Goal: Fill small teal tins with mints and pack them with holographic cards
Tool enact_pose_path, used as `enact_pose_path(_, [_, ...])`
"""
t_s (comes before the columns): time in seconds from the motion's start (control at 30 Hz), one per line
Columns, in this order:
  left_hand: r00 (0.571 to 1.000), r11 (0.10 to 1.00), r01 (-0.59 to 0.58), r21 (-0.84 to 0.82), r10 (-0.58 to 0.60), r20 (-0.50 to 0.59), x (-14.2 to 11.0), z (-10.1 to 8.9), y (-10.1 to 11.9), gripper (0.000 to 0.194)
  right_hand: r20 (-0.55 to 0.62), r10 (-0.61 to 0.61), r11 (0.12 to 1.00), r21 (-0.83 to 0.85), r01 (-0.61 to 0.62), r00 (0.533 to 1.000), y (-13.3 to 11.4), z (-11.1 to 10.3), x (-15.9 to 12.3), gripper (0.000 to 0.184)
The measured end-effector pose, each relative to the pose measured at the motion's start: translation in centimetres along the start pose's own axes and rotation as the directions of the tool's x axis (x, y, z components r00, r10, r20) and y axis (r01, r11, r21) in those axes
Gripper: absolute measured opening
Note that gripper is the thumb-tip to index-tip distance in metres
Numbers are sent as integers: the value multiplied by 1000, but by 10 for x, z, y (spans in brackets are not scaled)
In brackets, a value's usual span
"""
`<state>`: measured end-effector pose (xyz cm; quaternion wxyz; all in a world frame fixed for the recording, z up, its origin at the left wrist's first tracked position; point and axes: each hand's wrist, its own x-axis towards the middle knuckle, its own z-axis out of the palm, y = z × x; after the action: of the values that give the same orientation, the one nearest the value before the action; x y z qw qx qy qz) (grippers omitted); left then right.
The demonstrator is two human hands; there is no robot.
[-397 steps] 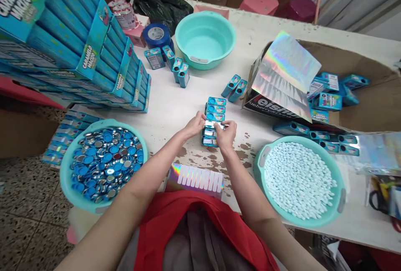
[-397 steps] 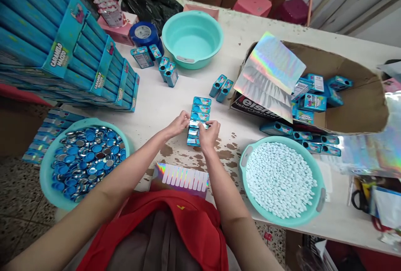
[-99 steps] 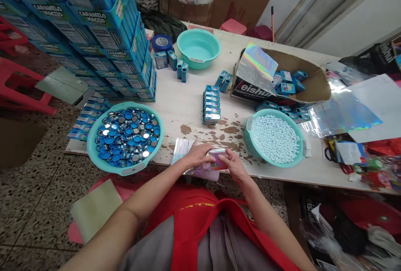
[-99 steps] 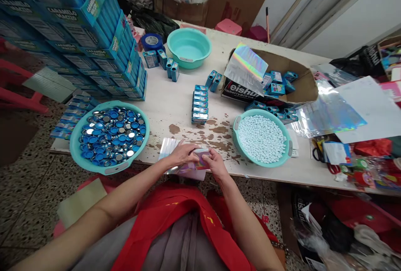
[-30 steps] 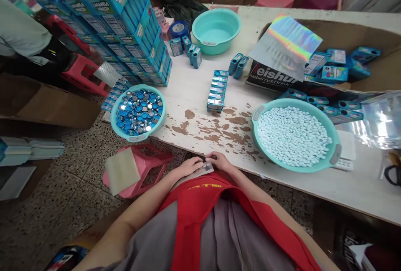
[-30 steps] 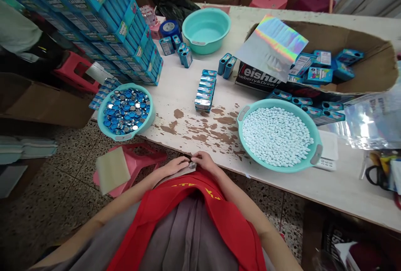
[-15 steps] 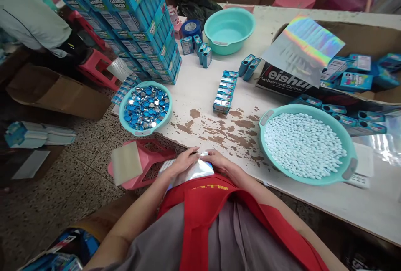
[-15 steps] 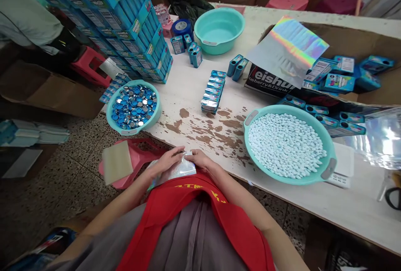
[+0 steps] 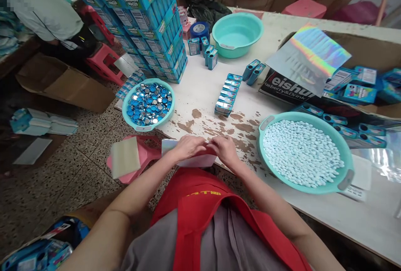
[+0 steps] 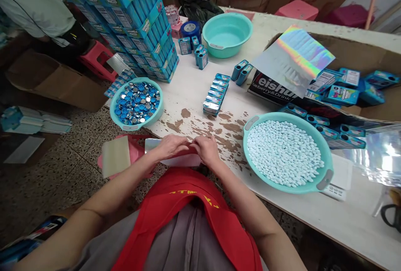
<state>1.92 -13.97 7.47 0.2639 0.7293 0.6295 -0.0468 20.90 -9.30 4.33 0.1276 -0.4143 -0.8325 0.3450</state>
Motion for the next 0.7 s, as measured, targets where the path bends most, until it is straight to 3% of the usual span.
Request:
enact_pose_path(0.17, [962,964,266,18,-267,57,2,7,-57,31,66,261,961,75,-265,963,40,10,18,9])
enact_pose_path(0.3, [956,962,273,-15,-269,119,5,16,-93,30,142,258,928,240,-286,956,58,25,20,9])
enact_pose_path(0.47, [965,974,228,19,-228,127,24,20,-107,28,146,333,898,251,-360,932,73,37,16,15])
enact_pose_path(0.7, [959,970,231,79,-240,149,56,11,-118,30,69,493,841,219,-495,867,88,33,24,40])
